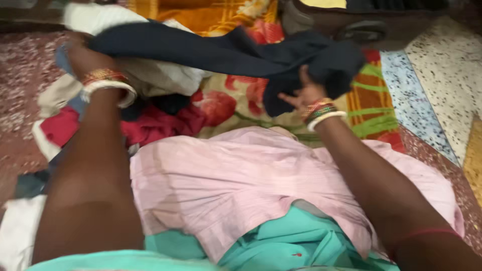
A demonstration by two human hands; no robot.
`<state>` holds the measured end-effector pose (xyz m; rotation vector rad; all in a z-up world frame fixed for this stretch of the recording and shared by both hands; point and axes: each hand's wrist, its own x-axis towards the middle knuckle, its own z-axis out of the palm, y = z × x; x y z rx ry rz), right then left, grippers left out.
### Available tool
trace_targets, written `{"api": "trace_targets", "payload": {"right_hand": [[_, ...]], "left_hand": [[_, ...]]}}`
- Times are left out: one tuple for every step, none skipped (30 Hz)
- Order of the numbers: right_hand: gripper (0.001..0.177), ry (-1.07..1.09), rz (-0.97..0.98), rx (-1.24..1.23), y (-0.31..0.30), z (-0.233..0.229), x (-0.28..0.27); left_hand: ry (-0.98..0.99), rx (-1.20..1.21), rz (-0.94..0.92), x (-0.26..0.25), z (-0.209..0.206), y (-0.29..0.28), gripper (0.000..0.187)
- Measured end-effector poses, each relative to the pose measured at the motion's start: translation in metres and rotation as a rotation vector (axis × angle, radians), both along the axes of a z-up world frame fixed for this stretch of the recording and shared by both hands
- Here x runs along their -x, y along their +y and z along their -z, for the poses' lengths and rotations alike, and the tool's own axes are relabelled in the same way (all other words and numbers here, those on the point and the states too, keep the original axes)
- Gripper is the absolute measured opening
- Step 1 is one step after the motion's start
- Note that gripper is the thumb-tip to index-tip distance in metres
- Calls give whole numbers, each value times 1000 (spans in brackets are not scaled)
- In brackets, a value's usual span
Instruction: The person folds a yellow and black hoodie and a dark blue shirt on a patterned mat. The person places the folded hoodie into a suitcase.
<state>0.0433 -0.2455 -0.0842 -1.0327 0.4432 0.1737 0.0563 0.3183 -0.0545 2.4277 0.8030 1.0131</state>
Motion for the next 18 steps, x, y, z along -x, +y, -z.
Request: {"api": "trace_targets", "payload": {"right_hand": [[94, 14, -47, 22, 23, 4, 0], [94, 26, -89, 46, 43, 8, -1], [93, 27, -119, 37, 61, 12, -4], [92, 37, -144, 27, 78, 17, -5], [91, 47, -169, 18, 90, 23, -7], [88, 47, -202, 58, 97, 28, -7], [85, 48, -236, 99, 102, 33, -5], [83, 41, -264, 140, 102, 34, -8], [83, 80, -217, 119, 98, 33, -11], [83, 124, -164, 97, 90, 32, -12], [83, 167, -110, 75, 80, 30, -15], [87, -138, -242, 487, 58, 27, -14], [91, -445, -371, 899, 30, 20, -13], [95, -756, -496, 1308, 11, 14, -13], [83, -358, -267, 701, -9, 2, -22], [72, 19, -18, 90, -29, -15, -36], [68, -98, -14, 54, -54, -25, -38], [64, -221, -11, 21, -85, -38, -39]], "left_hand": [[95, 36, -53, 8, -15, 20, 44], [173, 54, -78, 11, -26, 31, 49], [253, 63, -92, 11, -35, 39, 55], [330, 64, -96, 13, -42, 44, 60], [402, 53, -93, 14, -47, 44, 66], [474, 39, -81, 14, -49, 38, 72], [551, 9, -67, 12, -49, 27, 78], [623, -46, -28, 5, -51, 8, 84], [698, -123, 14, -3, -52, -17, 90], [731, -190, 72, -10, -50, -50, 96], [518, -199, 114, -13, -47, -86, 88], [265, 293, 286, -14, -46, -122, 58], [438, 180, 383, -23, -53, -157, 54], [608, 61, 480, -32, -62, -190, 50], [710, -38, 569, -37, -71, -219, 52], [719, -73, 628, -39, -80, -239, 53], [716, -88, 662, -41, -86, -254, 54], [706, -94, 690, -45, -92, -265, 56]]}}
